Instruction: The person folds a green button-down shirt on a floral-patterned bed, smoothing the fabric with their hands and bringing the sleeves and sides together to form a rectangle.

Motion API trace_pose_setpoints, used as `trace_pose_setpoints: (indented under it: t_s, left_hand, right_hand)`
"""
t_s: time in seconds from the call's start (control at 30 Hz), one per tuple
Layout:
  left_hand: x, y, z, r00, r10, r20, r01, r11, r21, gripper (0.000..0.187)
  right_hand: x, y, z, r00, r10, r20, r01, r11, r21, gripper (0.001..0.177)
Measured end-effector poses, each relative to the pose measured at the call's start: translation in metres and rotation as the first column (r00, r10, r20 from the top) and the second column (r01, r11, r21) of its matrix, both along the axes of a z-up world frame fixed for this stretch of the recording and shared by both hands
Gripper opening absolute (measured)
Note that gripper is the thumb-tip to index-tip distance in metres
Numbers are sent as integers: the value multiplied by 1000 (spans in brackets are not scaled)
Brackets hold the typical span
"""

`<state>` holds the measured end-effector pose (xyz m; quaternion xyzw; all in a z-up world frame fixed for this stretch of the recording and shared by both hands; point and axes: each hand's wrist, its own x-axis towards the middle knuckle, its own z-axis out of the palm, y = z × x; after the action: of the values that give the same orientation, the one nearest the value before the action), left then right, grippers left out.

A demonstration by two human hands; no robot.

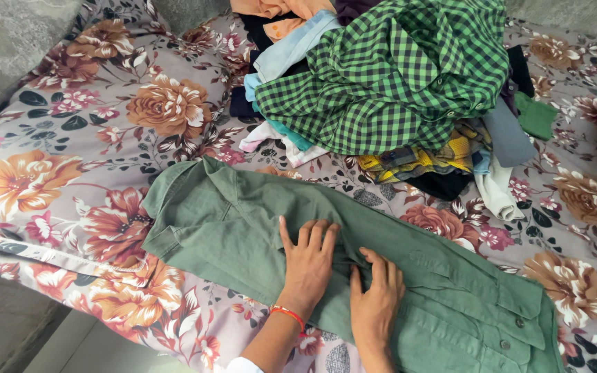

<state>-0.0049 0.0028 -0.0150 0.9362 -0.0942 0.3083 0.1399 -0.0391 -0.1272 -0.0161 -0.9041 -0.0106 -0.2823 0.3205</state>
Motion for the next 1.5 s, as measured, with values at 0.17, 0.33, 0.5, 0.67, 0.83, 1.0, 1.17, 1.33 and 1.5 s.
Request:
trace_pose_setpoints:
  t_s: [0.17,0.33,0.5,0.67,0.83,1.0,1.17,1.33,1.5]
  left_hand:
    - [-4,20,4,993,116,-7,-116,993,14,43]
    - [-18,75,12,999,-46,8,47,984,-175,28]
    - [-37,105,16,998,-23,59,41,950,-309,31]
    - [-41,103,18,996,-88,-16,79,953,-291,37]
    - [-40,106,20,993,-116,11,113,935,-335,40]
    - [-38,107,12,998,-53,-45,31,919,-393,38]
    - [-34,107,10,995,-27,-93,-18,891,-453,37]
    - [-32,109,11,989,-18,-146,-63,848,-527,40]
    - [-32,110,8,983,-10,-186,-96,827,-553,40]
  right_hand:
    - [-3,-2,0,998,11,54,-13,999,39,38]
    - [-2,-4,-7,998,4,58,-11,993,119,22]
    - [-1,-5,-11,999,-23,38,21,998,56,18]
    - [-1,-2,-8,996,-44,73,45,999,-13,31]
    - [-6,3,0,994,19,110,-15,999,-39,26]
    - [-14,25,2,984,177,-26,-168,966,197,16]
    - [-9,84,9,935,319,-157,-250,904,346,22]
    - [-1,129,9,916,287,-280,-101,841,531,39]
    - [-4,136,-4,967,151,-205,-91,957,274,46]
